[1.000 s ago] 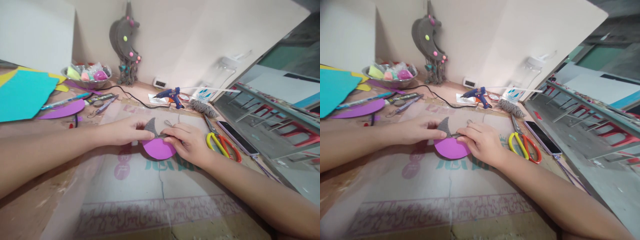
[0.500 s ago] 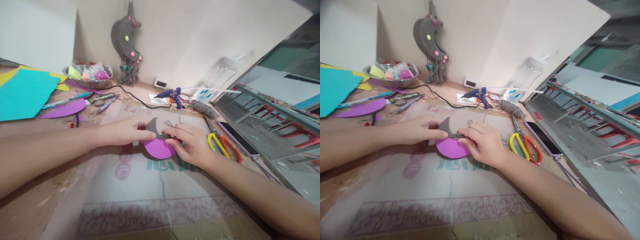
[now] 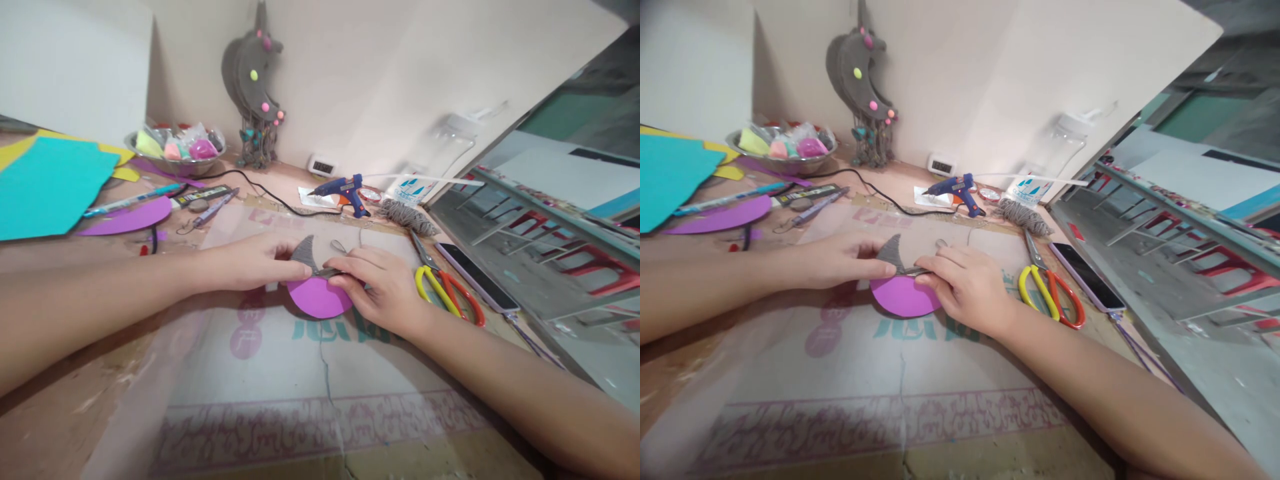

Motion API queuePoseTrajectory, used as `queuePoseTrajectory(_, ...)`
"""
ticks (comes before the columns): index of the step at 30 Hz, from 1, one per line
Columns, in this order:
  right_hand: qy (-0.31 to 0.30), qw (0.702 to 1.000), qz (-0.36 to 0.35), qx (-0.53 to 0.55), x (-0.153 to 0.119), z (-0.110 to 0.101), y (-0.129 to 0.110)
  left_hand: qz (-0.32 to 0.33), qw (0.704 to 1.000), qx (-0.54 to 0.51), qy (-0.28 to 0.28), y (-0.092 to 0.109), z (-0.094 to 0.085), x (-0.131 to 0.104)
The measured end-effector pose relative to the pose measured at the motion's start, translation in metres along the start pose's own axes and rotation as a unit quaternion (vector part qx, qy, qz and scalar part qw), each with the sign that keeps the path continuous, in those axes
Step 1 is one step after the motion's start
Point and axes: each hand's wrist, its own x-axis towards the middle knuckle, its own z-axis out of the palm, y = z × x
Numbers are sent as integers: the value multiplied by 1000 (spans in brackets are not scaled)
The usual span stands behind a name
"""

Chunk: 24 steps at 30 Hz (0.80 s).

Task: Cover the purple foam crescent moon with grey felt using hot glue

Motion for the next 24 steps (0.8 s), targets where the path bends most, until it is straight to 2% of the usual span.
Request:
queuePoseTrajectory(6, 21, 999, 11, 39, -2, -2, 0, 8, 1000, -8, -6, 2, 0, 1)
queuePoseTrajectory(12, 4, 993, 80, 88, 1, -5, -6, 24, 1000, 16, -3, 1, 2, 1)
queuePoseTrajectory(18, -23, 975, 166, 146, 7, -4, -19, 29, 999, 31, -4, 1, 8, 0)
queuePoseTrajectory(24, -51, 968, 163, 183, 5, 2, -20, 16, 999, 52, -2, 1, 8, -1)
